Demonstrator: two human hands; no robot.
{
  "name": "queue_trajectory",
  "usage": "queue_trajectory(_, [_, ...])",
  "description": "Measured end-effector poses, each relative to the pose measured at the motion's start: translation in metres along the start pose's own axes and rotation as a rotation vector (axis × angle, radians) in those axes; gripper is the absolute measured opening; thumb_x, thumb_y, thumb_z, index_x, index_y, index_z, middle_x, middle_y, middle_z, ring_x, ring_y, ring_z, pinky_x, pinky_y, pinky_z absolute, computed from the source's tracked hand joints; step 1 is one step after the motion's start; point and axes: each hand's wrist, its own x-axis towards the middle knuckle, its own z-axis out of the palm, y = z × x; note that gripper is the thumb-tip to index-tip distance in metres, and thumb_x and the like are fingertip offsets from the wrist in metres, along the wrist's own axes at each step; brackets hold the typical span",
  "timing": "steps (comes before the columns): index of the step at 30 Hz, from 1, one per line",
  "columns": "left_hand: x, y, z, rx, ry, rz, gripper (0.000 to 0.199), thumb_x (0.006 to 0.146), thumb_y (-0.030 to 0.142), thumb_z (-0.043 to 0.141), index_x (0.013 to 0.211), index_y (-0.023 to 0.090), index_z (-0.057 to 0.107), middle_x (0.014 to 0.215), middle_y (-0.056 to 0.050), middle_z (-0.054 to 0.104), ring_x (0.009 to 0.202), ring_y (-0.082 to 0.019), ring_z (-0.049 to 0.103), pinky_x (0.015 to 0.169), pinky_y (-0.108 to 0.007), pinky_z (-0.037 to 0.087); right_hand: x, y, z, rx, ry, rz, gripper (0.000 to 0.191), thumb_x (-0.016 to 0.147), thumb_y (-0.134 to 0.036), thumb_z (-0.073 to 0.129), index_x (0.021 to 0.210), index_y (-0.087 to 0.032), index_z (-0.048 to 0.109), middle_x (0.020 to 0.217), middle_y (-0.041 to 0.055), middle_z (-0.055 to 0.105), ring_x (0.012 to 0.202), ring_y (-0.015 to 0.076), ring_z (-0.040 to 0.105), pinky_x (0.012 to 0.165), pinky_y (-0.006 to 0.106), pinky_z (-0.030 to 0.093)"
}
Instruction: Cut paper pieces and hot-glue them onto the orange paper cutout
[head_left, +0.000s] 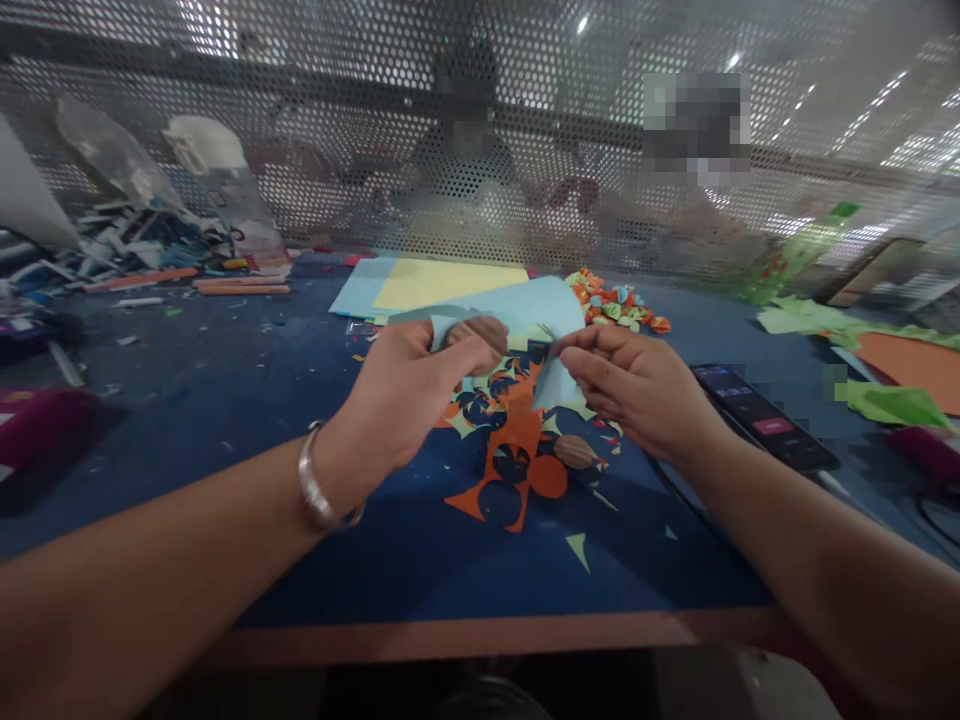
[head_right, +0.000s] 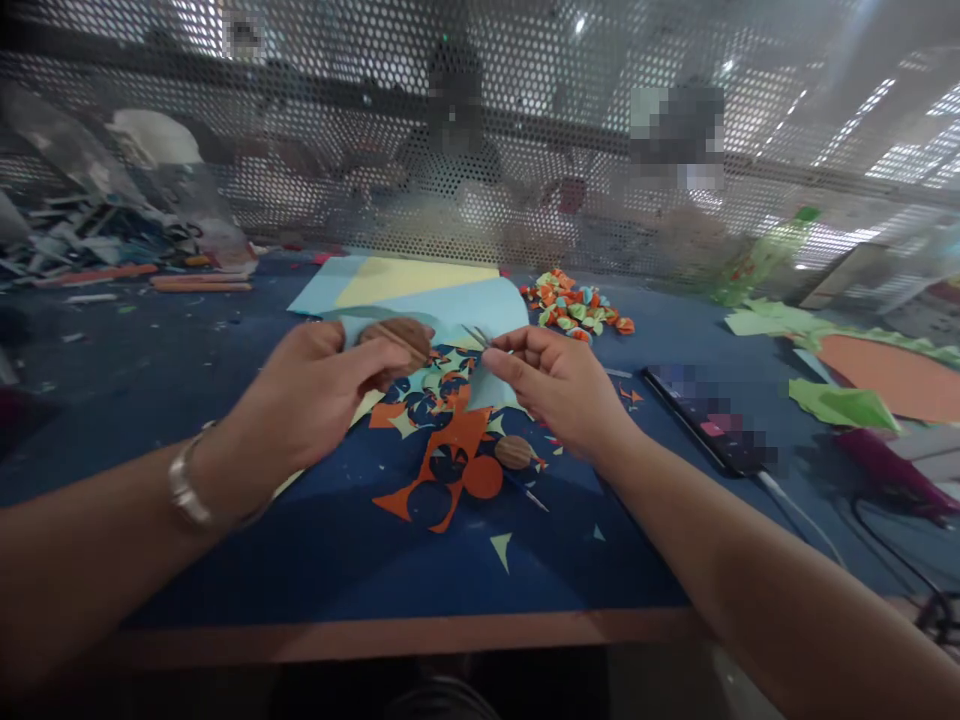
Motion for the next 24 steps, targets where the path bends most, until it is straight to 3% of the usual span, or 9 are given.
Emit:
queue_trajectory(2, [0.0,-0.014,0.006,0.049,0.012,-0.063,0.019,0.074,0.02,0.066,0.055,0.017,0.061,0.061,0.002,0.058,0.06,-0.011,0.048,0.059,-0.025,0.039,-0.003,-0.003,0.001,0.055,0.029,-0.034,0.032,0.084,-0.042,0.077,0.097,-0.016,0.064,0.064,-0.0062,0.052,0.041,0.0018,0.032,0.037,0.02,0.019])
queue_trajectory(5, [-0.013,-0.026,0.017,0.102,-0.081,-0.129,0.01,0.067,0.022,0.071,0.061,0.016,0.066,0.061,0.0,0.061,0.059,-0.014,0.052,0.055,-0.026,0.038,-0.009,-0.007,0.002,0.061,0.042,-0.076,0.031,0.081,-0.039,0.079,0.096,-0.016,0.065,0.07,-0.0049,0.057,0.041,0.0012,0.032,0.037,0.021,0.02])
queue_trajectory(7, [-0.025,-0.027,0.025,0.127,-0.235,-0.178,0.01,0.07,0.023,0.068,0.063,0.016,0.066,0.06,0.0,0.06,0.06,-0.014,0.052,0.056,-0.027,0.039,-0.012,-0.009,0.003,0.019,0.024,-0.098,0.03,0.08,-0.037,0.081,0.095,-0.016,0.066,0.072,-0.0042,0.059,0.043,0.0019,0.036,0.038,0.02,0.024])
queue_trajectory(10, [-0.036,-0.025,0.031,0.142,-0.366,-0.184,0.01,0.072,0.022,0.064,0.063,0.017,0.063,0.059,0.002,0.056,0.059,-0.013,0.049,0.058,-0.027,0.039,-0.015,-0.008,0.004,-0.065,-0.057,-0.105,0.031,0.073,-0.034,0.085,0.092,-0.017,0.066,0.079,-0.0014,0.064,0.057,0.007,0.051,0.048,0.021,0.038])
queue_trajectory(13, [-0.037,-0.023,0.032,0.183,-0.418,-0.134,0.012,0.074,0.022,0.062,0.063,0.017,0.06,0.061,0.003,0.052,0.06,-0.011,0.044,0.059,-0.027,0.036,-0.017,-0.006,0.005,-0.119,-0.194,-0.092,0.032,0.071,-0.032,0.085,0.091,-0.018,0.064,0.084,0.0005,0.066,0.07,0.0128,0.061,0.06,0.024,0.048])
queue_trajectory(16, [-0.036,-0.023,0.03,0.096,-0.431,-0.149,0.011,0.074,0.02,0.063,0.065,0.017,0.059,0.065,0.003,0.052,0.062,-0.01,0.043,0.061,-0.026,0.036,-0.018,-0.004,0.006,-0.153,-0.242,-0.103,0.03,0.073,-0.028,0.081,0.095,-0.018,0.062,0.085,0.0009,0.067,0.071,0.0142,0.063,0.063,0.027,0.05])
queue_trajectory(20, [-0.035,-0.024,0.029,-0.059,-0.384,-0.247,0.006,0.07,0.018,0.072,0.069,0.015,0.067,0.073,-0.001,0.063,0.071,-0.013,0.054,0.072,-0.028,0.043,-0.018,-0.004,0.006,-0.138,-0.201,-0.114,0.027,0.073,-0.025,0.08,0.092,-0.018,0.062,0.083,0.0007,0.067,0.072,0.0149,0.065,0.068,0.029,0.053])
queue_trajectory(24, [-0.034,-0.025,0.024,-0.226,-0.334,-0.258,0.013,0.074,0.025,0.081,0.076,0.015,0.074,0.084,-0.004,0.073,0.084,-0.015,0.064,0.084,-0.028,0.047,-0.018,-0.004,0.007,-0.009,-0.114,-0.111,0.034,0.068,-0.025,0.086,0.094,-0.018,0.064,0.088,0.0007,0.067,0.078,0.0148,0.065,0.074,0.029,0.056])
